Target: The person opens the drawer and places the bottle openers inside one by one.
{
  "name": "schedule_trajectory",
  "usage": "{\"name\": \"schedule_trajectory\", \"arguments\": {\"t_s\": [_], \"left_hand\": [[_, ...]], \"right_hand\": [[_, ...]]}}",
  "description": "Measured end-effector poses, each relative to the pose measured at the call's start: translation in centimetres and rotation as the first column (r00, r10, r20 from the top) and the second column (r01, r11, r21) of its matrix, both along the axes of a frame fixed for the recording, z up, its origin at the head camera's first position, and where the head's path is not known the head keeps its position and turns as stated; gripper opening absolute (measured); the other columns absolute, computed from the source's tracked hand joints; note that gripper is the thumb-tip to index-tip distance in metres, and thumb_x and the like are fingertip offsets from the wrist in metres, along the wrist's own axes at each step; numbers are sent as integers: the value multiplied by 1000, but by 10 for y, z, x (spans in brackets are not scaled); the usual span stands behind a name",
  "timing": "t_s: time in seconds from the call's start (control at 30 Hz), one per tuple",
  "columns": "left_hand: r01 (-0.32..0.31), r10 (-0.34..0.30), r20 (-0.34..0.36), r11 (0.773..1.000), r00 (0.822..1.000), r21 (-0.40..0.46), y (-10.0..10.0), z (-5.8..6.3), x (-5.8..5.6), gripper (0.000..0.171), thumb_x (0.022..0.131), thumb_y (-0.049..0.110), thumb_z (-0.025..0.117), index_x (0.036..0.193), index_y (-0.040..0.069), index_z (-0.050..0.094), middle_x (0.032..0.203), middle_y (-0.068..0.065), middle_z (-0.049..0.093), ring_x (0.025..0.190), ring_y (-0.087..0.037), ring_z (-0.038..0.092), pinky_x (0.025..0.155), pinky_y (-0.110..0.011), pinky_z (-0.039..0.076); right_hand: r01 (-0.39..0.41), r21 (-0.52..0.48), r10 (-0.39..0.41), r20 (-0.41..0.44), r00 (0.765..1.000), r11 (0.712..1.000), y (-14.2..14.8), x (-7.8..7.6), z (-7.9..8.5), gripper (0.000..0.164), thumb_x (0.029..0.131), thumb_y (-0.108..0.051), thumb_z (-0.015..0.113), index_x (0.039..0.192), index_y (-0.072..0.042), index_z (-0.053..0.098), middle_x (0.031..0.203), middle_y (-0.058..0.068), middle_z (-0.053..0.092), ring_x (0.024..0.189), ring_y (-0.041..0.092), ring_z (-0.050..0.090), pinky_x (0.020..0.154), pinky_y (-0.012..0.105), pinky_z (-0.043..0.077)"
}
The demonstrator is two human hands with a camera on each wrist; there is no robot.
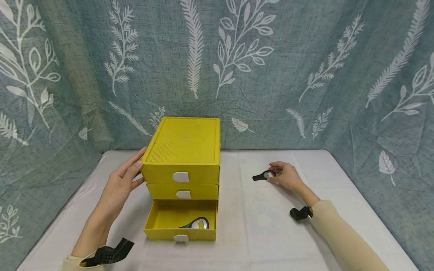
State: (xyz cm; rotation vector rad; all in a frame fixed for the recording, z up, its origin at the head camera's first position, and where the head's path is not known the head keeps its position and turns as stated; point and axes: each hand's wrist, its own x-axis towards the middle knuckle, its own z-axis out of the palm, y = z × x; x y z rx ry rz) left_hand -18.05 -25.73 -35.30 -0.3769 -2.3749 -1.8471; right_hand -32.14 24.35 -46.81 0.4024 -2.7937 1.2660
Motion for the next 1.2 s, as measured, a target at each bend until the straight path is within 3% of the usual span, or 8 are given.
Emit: {"name": "schedule_trajectory", "arguments": {"t_s": [0.37, 0.53, 0.77, 1.0, 1.2], "left_hand": [[1, -1, 5, 1000, 1000, -2, 1, -1, -1, 54, 106, 43, 39, 157, 28, 28, 160, -9, 23, 135, -29, 39, 91, -17, 47], [3, -3, -4, 1000, 1000, 6, 0, 0, -1, 52, 106, 42, 39, 156, 30, 30, 160, -9, 23, 132, -23, 42, 91, -17, 47], [8, -8, -16, 1000, 1000, 17, -1, -1, -1, 51, 107, 40, 39, 156, 30, 31, 160, -9, 24, 129, -15, 45, 91, -17, 47], [12, -11, -19, 1000, 1000, 22, -1, -1, 0, 51, 107, 38, 40, 156, 28, 30, 160, -8, 24, 127, -12, 47, 91, -17, 47], [16, -16, -21, 1000, 1000, 11, -2, -1, -1, 52, 107, 39, 39, 157, 27, 29, 160, -8, 24, 128, -13, 46, 91, -17, 47]], "right_hand": [[13, 55, -11, -38, 999, 998, -1, 1, -1, 54, 72, -14, 89, 118, 5, 67, 101, 13, 66, 88, 26, 62, 77, 40, 53], [2, 56, -1, -22, 1000, 998, 0, -1, 2, 47, 71, -13, 90, 111, 4, 71, 98, 11, 67, 85, 24, 63, 72, 34, 53], [-63, 90, 59, 46, 997, 994, 4, -1, 10, 46, 72, -13, 89, 111, 2, 72, 97, 9, 70, 87, 23, 65, 75, 36, 56], [-127, 134, 124, 25, 992, 983, 4, -1, 11, 57, 73, -19, 90, 123, -1, 69, 105, 6, 72, 96, 24, 65, 83, 39, 54], [-135, 135, 139, -19, 990, 981, 2, 1, 6, 55, 72, -17, 90, 120, 1, 69, 101, 7, 72, 92, 23, 65, 81, 38, 55]]}}
